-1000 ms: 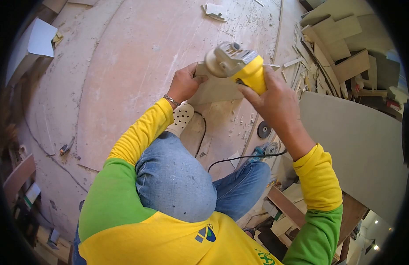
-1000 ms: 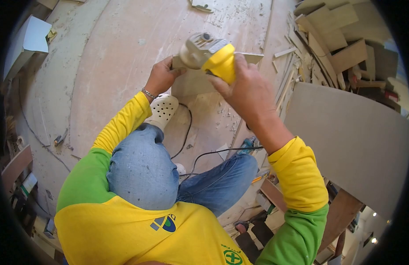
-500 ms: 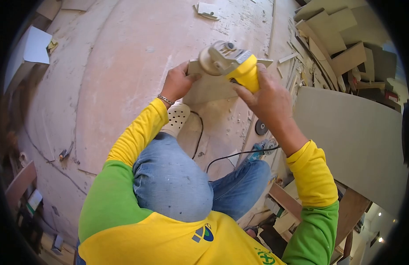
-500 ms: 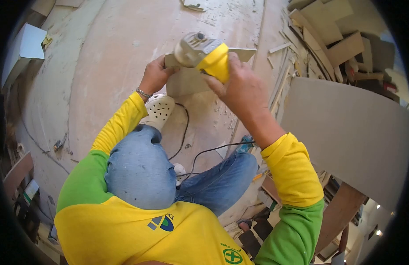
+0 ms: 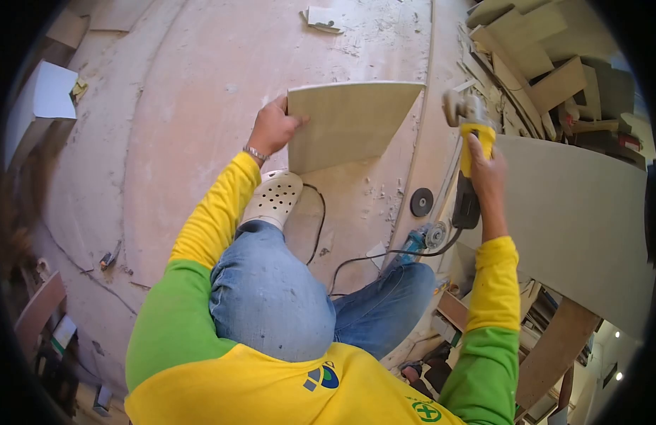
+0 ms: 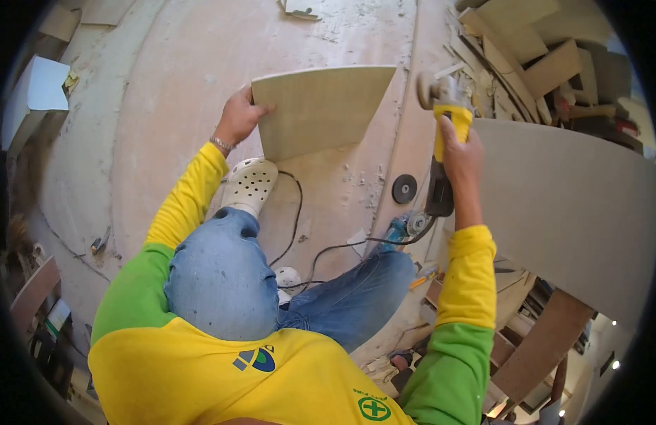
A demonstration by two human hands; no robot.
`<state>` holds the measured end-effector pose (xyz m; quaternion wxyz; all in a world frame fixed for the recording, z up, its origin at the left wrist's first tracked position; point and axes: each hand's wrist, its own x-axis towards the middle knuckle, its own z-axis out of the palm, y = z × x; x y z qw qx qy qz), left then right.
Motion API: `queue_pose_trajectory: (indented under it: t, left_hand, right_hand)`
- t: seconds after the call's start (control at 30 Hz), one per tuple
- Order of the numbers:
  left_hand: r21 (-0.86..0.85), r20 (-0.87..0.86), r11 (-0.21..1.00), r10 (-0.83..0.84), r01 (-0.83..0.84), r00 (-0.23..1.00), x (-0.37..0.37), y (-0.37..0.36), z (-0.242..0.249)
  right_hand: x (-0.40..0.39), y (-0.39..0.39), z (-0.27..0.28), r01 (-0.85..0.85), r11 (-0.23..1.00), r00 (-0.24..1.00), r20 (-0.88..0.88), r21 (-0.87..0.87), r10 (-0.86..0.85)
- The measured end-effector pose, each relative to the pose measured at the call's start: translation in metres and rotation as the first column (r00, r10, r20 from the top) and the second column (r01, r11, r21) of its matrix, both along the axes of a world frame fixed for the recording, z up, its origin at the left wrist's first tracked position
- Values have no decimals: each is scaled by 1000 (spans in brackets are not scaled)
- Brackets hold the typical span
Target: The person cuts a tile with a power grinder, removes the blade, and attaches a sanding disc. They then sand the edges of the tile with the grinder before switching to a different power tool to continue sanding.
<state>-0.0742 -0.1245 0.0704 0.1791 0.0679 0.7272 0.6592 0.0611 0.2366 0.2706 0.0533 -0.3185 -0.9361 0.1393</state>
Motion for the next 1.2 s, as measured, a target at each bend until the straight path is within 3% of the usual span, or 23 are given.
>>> queue_pose_trajectory:
  t: [0.03, 0.07, 0.13, 0.17, 0.23, 0.37, 0.47, 0.53, 0.63, 0.77, 0.83, 0.93, 1.1, 1.2]
  left_hand:
    - [-13, 1, 1000, 1, -1, 1000, -10, -2, -8]
    - [67, 46, 998, -22, 19, 999, -21, -2, -17]
    - [194, 191, 980, -72, 34, 979, -45, -3, -40]
    - [182, 192, 982, -74, 38, 979, -50, -4, -42]
    - [236, 371, 972, -71, -20, 926, -56, -5, -48]
    - [262, 411, 965, -127, 17, 903, -65, -7, -54]
    - [262, 409, 965, -117, 7, 905, -64, -7, -55]
    - [253, 409, 968, -112, 5, 906, -64, -7, -54]
    - [268, 412, 963, -116, 2, 904, -62, -7, -51]
    - [245, 378, 969, -132, 38, 917, -59, -8, -49]
    - [211, 354, 976, -123, 49, 927, -57, -8, -49]
    - [207, 338, 977, -128, 59, 933, -51, -8, -44]
    - [190, 241, 980, -103, 57, 965, -41, -6, -37]
    - [163, 147, 984, -93, 69, 985, -43, -6, -61]
  right_hand:
    - [10, 2, -6, 103, 972, 990, -73, -209, -121]
    - [20, -3, -10, 105, 969, 990, -72, -222, -123]
    - [42, -17, -20, 245, 828, 914, -165, -505, -371]
    - [52, -21, -26, 248, 821, 913, -160, -515, -377]
    - [65, -26, -39, 252, 765, 879, -191, -593, -437]
    - [71, -30, -48, 268, 743, 890, -136, -613, -434]
    - [54, -28, -47, 227, 845, 940, -118, -485, -320]
    - [33, -26, -43, 119, 954, 987, -72, -277, -144]
    - [-11, -36, -26, -4, 973, 999, -32, -230, -4]
    - [-66, -43, -18, -113, 987, 990, 66, -117, 121]
    - [-89, -43, -18, -260, 964, 955, 160, 50, 250]
    - [-112, -49, -15, -339, 931, 921, 252, 135, 299]
    - [-134, -55, 2, -411, 896, 857, 406, 166, 317]
    - [-141, -66, 5, -444, 881, 831, 442, 162, 337]
